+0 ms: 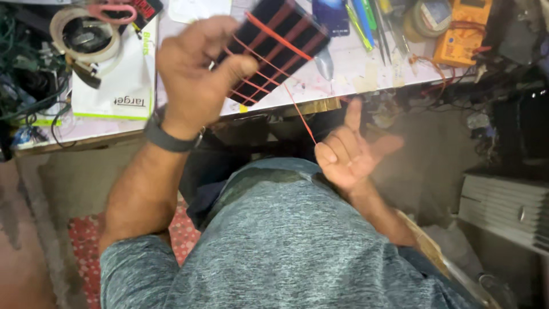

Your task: The person holds a smartphone with a red grid pattern on the screen, likely a temporary fix for a cracked display. They rotate the phone to inspect the screen and edges, then press the power button to check functionality. The person continues to handle the phone, examining the grid pattern and the device's condition.

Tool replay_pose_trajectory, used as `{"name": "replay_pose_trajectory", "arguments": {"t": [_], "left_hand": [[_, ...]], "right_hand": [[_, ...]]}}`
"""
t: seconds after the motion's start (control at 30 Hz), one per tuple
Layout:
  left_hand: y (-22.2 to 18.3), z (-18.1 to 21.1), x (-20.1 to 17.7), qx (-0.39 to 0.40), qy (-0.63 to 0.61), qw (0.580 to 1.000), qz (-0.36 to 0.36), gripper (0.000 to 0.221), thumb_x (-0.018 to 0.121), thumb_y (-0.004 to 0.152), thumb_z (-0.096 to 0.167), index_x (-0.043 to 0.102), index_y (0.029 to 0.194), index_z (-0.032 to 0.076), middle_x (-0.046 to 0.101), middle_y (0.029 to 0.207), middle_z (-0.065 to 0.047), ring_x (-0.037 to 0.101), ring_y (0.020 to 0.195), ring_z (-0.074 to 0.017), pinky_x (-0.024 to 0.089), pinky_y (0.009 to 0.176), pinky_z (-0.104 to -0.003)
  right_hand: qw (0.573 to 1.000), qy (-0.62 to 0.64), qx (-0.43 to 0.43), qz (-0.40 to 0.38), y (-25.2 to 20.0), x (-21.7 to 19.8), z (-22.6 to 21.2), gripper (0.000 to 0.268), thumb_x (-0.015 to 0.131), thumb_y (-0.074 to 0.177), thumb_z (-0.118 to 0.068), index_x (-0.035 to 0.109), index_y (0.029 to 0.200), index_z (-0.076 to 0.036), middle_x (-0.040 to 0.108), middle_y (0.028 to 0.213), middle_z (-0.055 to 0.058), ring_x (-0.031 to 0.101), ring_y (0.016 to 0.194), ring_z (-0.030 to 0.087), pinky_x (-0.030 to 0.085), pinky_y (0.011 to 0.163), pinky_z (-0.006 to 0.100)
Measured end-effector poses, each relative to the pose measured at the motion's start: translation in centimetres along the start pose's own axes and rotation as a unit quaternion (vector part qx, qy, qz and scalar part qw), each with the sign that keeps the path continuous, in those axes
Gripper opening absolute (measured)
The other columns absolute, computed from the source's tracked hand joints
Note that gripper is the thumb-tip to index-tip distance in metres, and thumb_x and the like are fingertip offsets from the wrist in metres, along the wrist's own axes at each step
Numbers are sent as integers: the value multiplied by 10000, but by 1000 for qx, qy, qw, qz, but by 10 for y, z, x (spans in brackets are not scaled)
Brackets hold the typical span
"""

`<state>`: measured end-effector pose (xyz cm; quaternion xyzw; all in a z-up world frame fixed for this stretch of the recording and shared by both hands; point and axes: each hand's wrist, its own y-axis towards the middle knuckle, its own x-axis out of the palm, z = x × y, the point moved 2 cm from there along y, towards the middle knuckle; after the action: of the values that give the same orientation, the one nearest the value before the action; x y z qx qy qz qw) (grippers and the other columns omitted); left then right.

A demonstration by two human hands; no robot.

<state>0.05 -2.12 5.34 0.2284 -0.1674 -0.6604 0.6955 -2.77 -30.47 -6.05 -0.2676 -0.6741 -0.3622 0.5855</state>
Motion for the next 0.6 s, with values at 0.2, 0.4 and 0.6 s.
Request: {"name": "replay_pose_trajectory", "arguments": {"t": [0.2, 0.4, 0.6], "left_hand": [[-13, 30, 35, 374, 399, 815, -189, 293, 754, 933, 141, 649, 1174, 11, 727, 999, -132, 725, 861, -253, 561, 749, -353], [-20, 43, 38, 311, 397, 837, -214, 419, 716, 923, 288, 572, 1228, 39, 680, 1133, -155, 672, 1060, -324, 498, 975, -507], [5, 35, 22, -179, 202, 873, -406, 553, 815, 850, 290, 503, 1235, 44, 699, 1034, -115, 691, 969, -298, 543, 812, -449]], "right_hand": [[973, -181, 123, 72, 38, 33, -23, 903, 723, 944, -405, 274, 1650, -63, 629, 972, 100, 586, 735, 184, 497, 728, 336], [923, -346, 157, 56, 49, 49, -22, 888, 738, 870, 3, 297, 1640, 20, 660, 1281, 168, 681, 1153, 208, 541, 1064, 337], [804, -525, 279, -10, 42, 45, -25, 889, 782, 798, 12, 382, 1591, -1, 674, 1220, 154, 657, 1029, 153, 517, 905, 286]]}}
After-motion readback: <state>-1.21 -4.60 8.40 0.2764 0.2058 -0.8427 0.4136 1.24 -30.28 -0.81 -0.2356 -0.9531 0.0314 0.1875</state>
